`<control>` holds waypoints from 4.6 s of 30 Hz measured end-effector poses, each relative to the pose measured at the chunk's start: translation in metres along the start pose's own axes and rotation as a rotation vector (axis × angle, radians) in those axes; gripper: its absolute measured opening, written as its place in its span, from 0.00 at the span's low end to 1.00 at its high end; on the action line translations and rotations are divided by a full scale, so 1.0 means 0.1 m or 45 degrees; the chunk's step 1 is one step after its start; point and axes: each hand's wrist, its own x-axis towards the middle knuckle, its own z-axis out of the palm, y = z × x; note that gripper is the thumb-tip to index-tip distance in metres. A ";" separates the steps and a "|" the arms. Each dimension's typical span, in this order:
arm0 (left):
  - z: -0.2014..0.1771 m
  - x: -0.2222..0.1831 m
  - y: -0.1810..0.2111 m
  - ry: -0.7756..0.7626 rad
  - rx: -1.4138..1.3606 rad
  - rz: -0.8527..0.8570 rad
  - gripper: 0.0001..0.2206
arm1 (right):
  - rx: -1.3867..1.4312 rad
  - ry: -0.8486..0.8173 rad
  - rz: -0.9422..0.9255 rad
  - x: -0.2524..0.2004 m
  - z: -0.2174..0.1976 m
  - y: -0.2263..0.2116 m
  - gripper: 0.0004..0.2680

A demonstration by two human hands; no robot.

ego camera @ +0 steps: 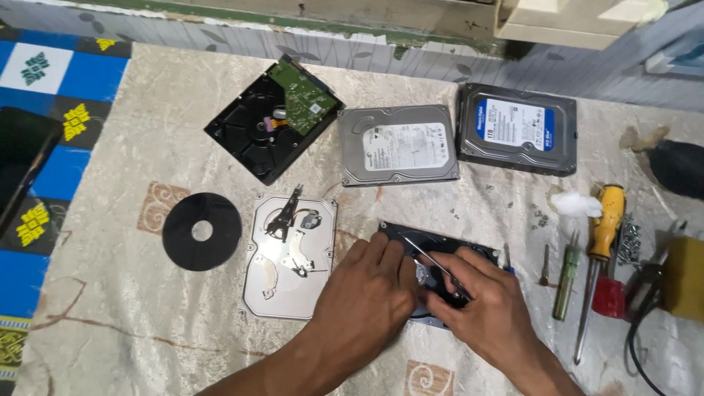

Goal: Cleaning hard drive platters and assembling internal components of a hard disk drive.

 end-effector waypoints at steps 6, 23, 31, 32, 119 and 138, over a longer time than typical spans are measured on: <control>-0.03 -0.04 -0.04 0.009 -0.118 -0.038 0.03 | -0.044 0.006 0.133 0.00 0.03 0.00 0.16; 0.04 0.03 0.01 -0.088 -0.029 -0.003 0.03 | -0.161 -0.019 0.157 -0.04 0.03 0.00 0.17; 0.07 0.04 0.05 -0.087 0.076 -0.024 0.03 | -0.145 0.014 0.004 -0.04 0.03 0.00 0.16; 0.07 0.04 0.04 -0.086 0.076 -0.022 0.03 | -0.147 0.017 0.004 -0.04 0.03 -0.01 0.16; -1.24 -0.32 -0.90 0.014 -0.032 -0.234 0.18 | -0.260 0.286 0.353 0.04 -0.64 0.30 0.13; -0.98 -1.10 -1.65 -0.367 -0.223 -0.741 0.53 | 0.119 0.448 0.794 0.11 -0.34 0.06 0.11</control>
